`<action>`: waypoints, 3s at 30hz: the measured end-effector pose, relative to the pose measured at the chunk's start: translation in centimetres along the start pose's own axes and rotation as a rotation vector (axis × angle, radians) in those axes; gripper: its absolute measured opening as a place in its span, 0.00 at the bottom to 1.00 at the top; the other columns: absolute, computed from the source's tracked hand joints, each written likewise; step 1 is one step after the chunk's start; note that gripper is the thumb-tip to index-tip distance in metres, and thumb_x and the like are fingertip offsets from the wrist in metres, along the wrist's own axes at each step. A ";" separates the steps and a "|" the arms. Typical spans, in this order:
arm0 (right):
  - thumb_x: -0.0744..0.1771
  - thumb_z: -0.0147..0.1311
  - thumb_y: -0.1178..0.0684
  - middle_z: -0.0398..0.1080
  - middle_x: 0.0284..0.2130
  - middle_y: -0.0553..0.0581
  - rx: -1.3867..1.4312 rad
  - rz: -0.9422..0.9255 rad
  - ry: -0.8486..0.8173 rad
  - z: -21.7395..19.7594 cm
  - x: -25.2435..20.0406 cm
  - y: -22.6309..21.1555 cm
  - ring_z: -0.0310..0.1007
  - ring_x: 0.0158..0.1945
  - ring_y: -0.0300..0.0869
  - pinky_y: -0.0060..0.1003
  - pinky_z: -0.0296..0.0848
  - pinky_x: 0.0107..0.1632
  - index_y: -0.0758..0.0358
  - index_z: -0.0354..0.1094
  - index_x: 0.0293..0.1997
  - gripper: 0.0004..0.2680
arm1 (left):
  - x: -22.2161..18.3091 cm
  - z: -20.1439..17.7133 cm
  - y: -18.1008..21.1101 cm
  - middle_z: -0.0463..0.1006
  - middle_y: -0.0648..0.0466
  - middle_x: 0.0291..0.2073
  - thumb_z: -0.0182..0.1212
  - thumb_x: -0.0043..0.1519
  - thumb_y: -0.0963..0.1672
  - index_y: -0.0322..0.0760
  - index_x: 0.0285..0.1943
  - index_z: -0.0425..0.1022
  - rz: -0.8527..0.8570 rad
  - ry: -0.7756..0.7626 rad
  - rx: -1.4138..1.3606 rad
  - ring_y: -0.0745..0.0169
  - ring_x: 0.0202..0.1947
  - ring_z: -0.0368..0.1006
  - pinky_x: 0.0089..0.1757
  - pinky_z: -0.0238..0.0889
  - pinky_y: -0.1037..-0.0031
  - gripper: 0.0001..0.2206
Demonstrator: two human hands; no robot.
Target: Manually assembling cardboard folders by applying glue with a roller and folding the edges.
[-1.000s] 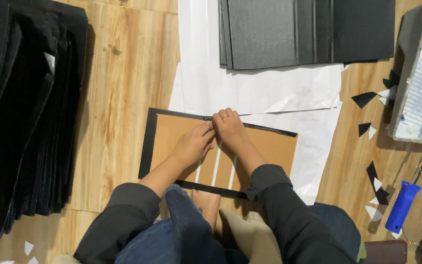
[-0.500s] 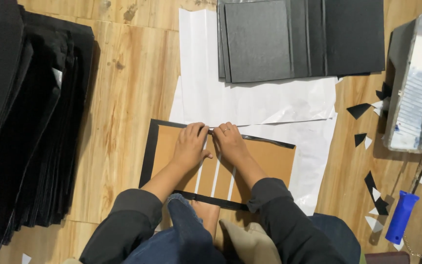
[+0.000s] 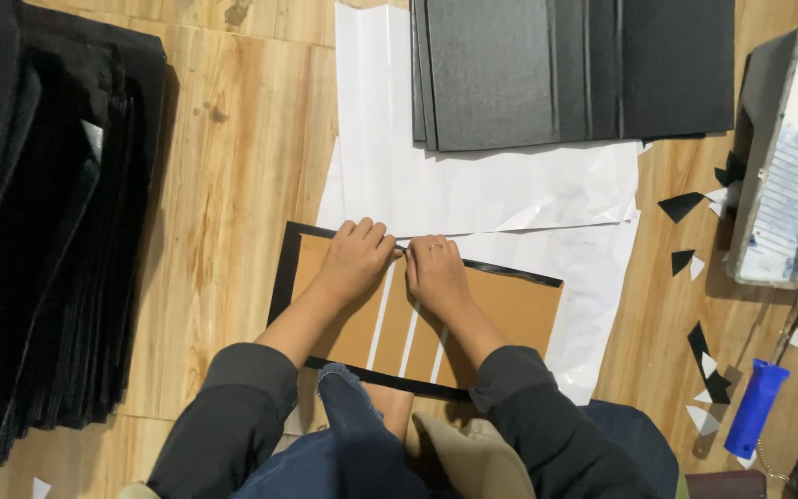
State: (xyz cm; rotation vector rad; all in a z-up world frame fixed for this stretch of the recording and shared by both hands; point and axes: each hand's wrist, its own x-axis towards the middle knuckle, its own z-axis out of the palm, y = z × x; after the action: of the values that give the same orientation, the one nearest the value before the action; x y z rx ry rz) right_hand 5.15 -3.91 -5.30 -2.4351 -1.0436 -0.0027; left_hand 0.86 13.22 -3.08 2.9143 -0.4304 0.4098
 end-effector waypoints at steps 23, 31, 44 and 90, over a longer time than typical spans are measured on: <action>0.61 0.55 0.42 0.44 0.62 0.66 -0.068 0.223 -0.236 -0.3 -2.4 -5.3 0.38 0.65 0.62 0.72 0.28 0.60 0.52 0.60 0.54 0.18 | -2.5 3.8 -2.4 0.63 0.56 0.23 0.58 0.50 0.45 0.43 0.29 0.65 0.191 -0.088 0.063 0.62 0.28 0.64 0.30 0.62 0.77 0.06; 0.62 0.52 0.40 0.42 0.65 0.64 -0.134 0.254 -0.309 -1.2 -1.8 -5.7 0.35 0.67 0.65 0.72 0.30 0.60 0.46 0.64 0.52 0.15 | -0.9 2.0 -2.0 0.62 0.58 0.23 0.55 0.53 0.43 0.42 0.29 0.65 0.213 -0.115 0.172 0.64 0.26 0.64 0.28 0.62 0.80 0.04; 0.60 0.56 0.41 0.60 0.39 0.49 -0.122 0.235 -0.230 -1.0 -3.1 2.9 0.62 0.45 0.46 0.45 0.60 0.51 0.48 0.60 0.52 0.18 | -0.4 3.0 -0.7 0.66 0.59 0.28 0.61 0.52 0.42 0.42 0.36 0.70 -0.134 -0.361 -0.145 0.63 0.34 0.65 0.37 0.62 0.76 0.06; 0.64 0.45 0.58 0.60 0.53 0.66 -0.128 -0.048 -0.014 -0.7 -5.9 -2.4 0.55 0.60 0.59 0.58 0.46 0.64 0.63 0.62 0.53 0.12 | -4.1 1.3 -2.4 0.62 0.56 0.22 0.65 0.48 0.44 0.42 0.35 0.67 -0.018 -0.032 0.136 0.60 0.25 0.63 0.29 0.60 0.75 0.11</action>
State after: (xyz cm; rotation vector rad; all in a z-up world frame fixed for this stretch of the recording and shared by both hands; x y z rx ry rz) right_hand -0.50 -6.79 -4.79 -2.5266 -1.1400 -0.0710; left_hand -1.83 16.26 -5.83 3.0574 -0.3956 0.4061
